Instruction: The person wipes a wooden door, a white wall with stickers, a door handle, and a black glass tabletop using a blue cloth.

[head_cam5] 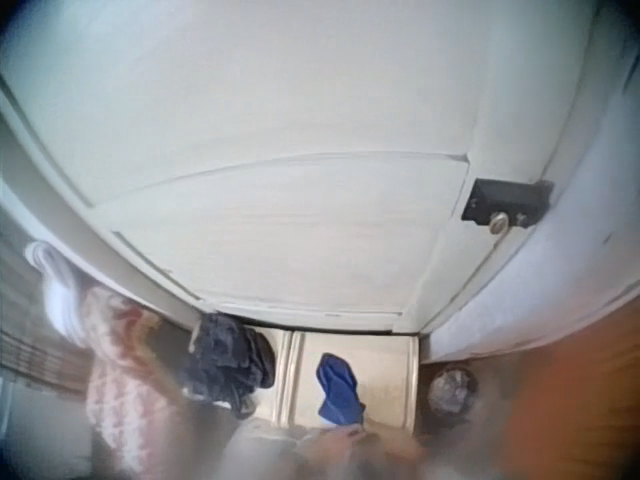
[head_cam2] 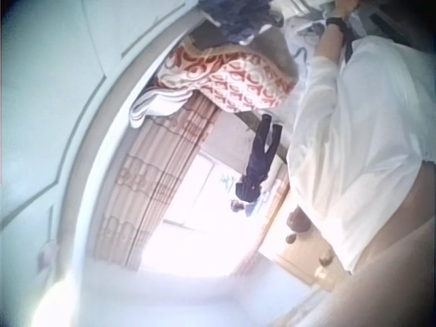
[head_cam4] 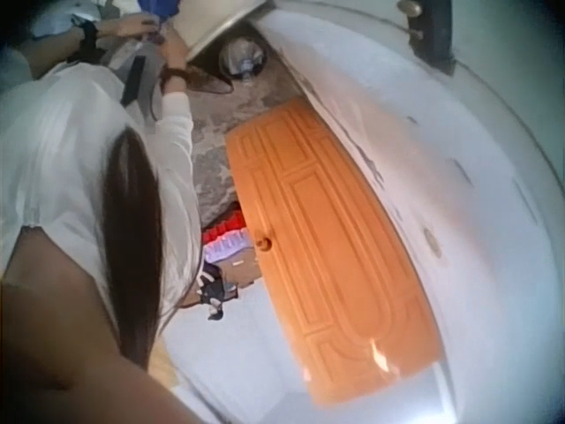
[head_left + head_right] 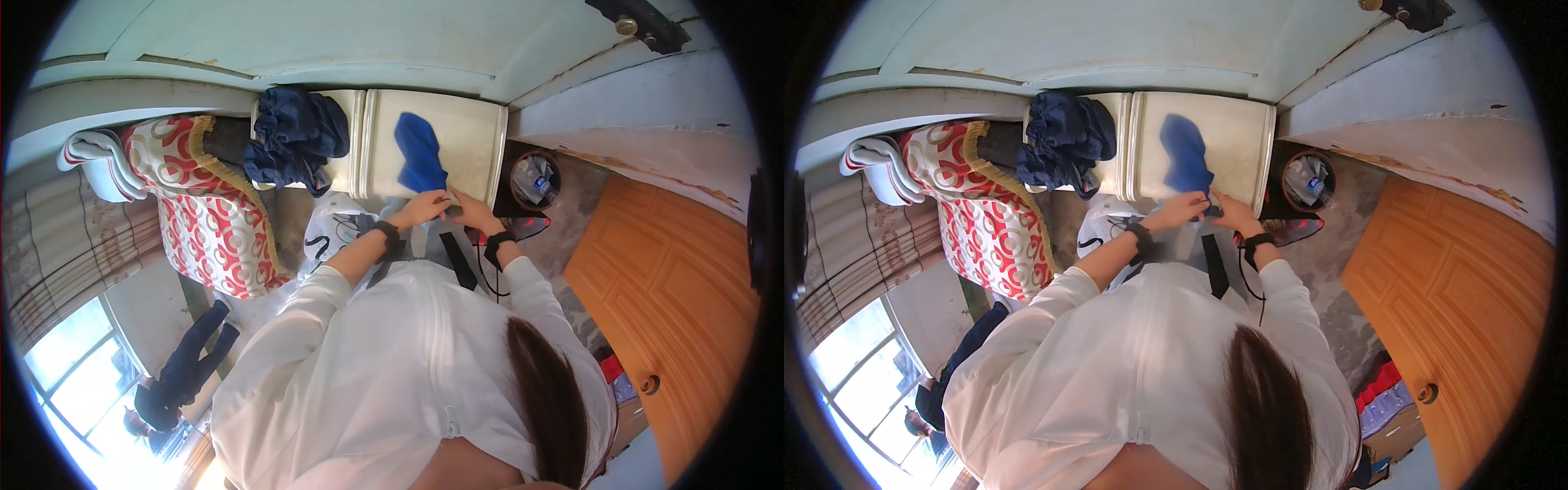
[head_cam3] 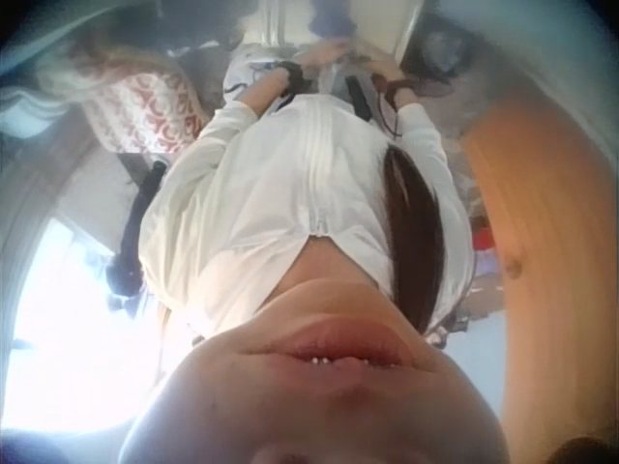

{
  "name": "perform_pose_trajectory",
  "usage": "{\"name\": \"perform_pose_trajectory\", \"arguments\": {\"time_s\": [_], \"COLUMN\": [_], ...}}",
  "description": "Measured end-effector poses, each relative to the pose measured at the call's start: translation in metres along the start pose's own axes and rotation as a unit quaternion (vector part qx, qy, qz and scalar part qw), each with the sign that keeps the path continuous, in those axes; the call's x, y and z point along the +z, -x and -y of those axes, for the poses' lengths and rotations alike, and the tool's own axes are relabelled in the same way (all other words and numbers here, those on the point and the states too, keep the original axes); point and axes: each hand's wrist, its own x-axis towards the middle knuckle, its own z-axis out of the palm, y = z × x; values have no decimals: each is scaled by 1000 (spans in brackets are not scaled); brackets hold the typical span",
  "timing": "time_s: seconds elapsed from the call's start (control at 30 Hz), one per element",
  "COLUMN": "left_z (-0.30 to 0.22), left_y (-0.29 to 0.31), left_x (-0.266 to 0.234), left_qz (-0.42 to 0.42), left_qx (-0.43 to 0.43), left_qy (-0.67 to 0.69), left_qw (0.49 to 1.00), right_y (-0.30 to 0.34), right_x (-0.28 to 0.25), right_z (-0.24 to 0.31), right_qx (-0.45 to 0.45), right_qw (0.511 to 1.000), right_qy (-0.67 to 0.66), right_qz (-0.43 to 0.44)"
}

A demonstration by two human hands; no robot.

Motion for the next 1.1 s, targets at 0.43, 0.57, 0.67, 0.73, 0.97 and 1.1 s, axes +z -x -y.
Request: {"name": "perform_pose_trajectory", "arguments": {"time_s": [0.43,0.57,0.67,0.73,0.97,1.1], "left_z": [-63,-80,-54,-19,112,122], "left_y": [-17,-2,0,2,64,73], "left_x": [-94,-120,-117,-104,-56,-58], "left_qz": [-250,-341,-323,-292,-101,-34], "left_qx": [75,146,66,29,-65,-127], "left_qy": [-130,-171,-189,-201,-227,-211], "left_qw": [957,913,925,934,966,968], "right_y": [-34,-33,-29,-22,26,36], "right_x": [-105,-142,-134,-113,-7,5], "right_z": [1,20,37,34,6,3], "right_qx": [66,73,65,87,187,166], "right_qw": [935,922,931,938,979,984], "right_qy": [227,180,191,202,82,71], "right_qz": [-263,-336,-304,-268,13,5]}}
